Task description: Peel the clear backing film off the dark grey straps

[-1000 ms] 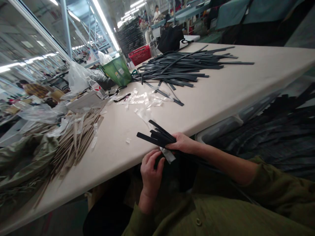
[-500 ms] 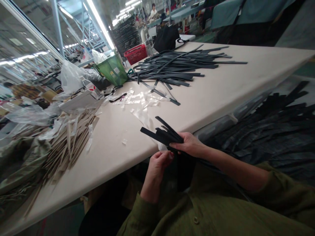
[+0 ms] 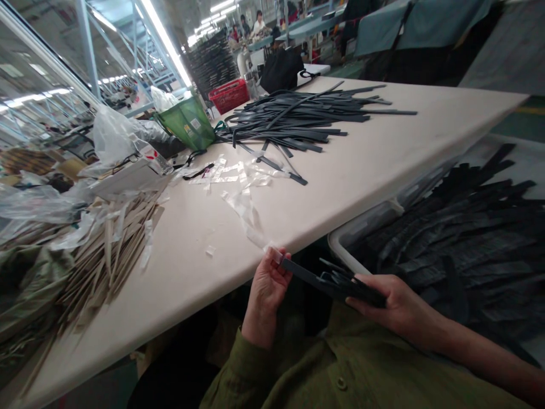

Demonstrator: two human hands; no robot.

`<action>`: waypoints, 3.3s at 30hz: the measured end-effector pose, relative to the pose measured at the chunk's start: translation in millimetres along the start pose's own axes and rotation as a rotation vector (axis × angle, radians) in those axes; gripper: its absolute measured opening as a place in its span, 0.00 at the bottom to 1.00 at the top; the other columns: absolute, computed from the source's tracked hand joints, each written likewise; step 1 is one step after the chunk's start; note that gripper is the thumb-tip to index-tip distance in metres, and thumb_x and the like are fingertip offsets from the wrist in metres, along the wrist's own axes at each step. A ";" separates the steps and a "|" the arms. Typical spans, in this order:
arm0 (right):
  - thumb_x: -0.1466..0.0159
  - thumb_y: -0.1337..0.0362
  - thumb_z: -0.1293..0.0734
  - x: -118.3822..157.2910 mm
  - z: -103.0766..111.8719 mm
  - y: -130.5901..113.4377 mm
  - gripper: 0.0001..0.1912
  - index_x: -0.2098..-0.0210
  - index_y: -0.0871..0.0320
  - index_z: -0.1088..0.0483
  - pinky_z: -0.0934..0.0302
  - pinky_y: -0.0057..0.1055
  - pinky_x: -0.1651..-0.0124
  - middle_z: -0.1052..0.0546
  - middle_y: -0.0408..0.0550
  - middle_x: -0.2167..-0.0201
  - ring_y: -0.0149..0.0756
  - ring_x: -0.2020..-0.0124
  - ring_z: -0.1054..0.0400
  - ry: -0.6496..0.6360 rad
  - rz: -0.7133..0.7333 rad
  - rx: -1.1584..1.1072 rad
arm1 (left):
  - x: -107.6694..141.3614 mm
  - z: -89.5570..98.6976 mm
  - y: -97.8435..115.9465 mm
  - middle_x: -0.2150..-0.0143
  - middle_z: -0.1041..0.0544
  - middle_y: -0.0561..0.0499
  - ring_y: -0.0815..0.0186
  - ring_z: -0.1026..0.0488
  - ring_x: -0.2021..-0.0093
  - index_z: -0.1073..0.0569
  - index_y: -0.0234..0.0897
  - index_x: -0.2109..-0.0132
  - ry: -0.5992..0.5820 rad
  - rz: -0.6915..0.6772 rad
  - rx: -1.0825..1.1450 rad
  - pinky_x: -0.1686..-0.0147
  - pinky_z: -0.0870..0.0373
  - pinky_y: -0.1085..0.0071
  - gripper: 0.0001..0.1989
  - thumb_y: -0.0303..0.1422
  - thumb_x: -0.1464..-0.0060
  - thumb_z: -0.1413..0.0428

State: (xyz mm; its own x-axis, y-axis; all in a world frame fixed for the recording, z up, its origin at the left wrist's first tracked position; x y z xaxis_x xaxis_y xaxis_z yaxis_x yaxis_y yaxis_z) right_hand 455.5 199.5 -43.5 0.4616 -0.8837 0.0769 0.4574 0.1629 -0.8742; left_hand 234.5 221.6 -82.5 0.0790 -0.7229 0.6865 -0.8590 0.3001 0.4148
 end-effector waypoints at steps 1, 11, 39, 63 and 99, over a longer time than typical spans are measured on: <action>0.37 0.54 0.33 1.3 -0.3 -0.8 0.16 0.77 0.55 0.33 0.46 0.30 0.76 0.34 0.43 0.80 0.35 0.77 0.40 0.009 0.015 0.030 | 0.4 0.2 0.2 0.69 0.20 0.53 0.68 0.22 0.69 0.26 0.37 0.65 0.001 0.000 -0.007 0.67 0.26 0.72 0.04 0.32 0.42 0.40; 0.34 0.55 0.37 -5.8 -6.6 -5.3 0.16 0.76 0.55 0.36 0.47 0.29 0.73 0.33 0.41 0.80 0.34 0.77 0.38 0.041 0.042 0.175 | 0.8 3.6 -14.7 0.69 0.20 0.52 0.68 0.22 0.69 0.26 0.34 0.67 -0.053 -0.007 -0.045 0.66 0.26 0.72 0.08 0.31 0.50 0.34; 0.32 0.46 0.40 -2.7 -13.7 9.4 0.23 0.75 0.56 0.31 0.41 0.29 0.73 0.26 0.45 0.76 0.39 0.73 0.30 -0.062 -0.046 0.144 | -4.2 -0.5 -34.6 0.67 0.19 0.48 0.68 0.25 0.67 0.19 0.32 0.67 -0.175 -0.175 -0.185 0.65 0.29 0.73 0.22 0.40 0.69 0.25; 0.32 0.47 0.40 -20.2 -16.4 1.4 0.23 0.74 0.55 0.30 0.37 0.29 0.73 0.25 0.45 0.77 0.40 0.74 0.29 0.029 0.048 0.131 | 11.1 -5.7 -63.8 0.72 0.23 0.49 0.69 0.31 0.71 0.18 0.30 0.68 -0.330 -0.144 -0.307 0.66 0.34 0.74 0.14 0.37 0.59 0.29; 0.34 0.62 0.34 6.9 0.8 -33.4 0.12 0.52 0.52 0.24 0.31 0.37 0.47 0.25 0.54 0.44 0.43 0.47 0.27 0.126 0.489 0.006 | 43.4 -1.3 -61.5 0.66 0.19 0.46 0.66 0.25 0.66 0.19 0.30 0.63 -0.387 0.073 -0.234 0.62 0.30 0.71 0.15 0.38 0.53 0.33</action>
State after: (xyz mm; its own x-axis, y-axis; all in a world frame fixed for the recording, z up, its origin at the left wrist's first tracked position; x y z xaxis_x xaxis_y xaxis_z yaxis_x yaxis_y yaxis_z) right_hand 444.0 188.4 -13.4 0.5276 -0.7497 -0.3995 0.2154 0.5730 -0.7907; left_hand 291.4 172.7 -77.4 -0.2103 -0.8608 0.4635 -0.7144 0.4589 0.5282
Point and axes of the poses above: each hand's wrist, its own x-axis away from the middle knuckle, its own z-axis out of the back of the hand, y = z × x, the point moved 6 cm from there along -x, towards the middle knuckle
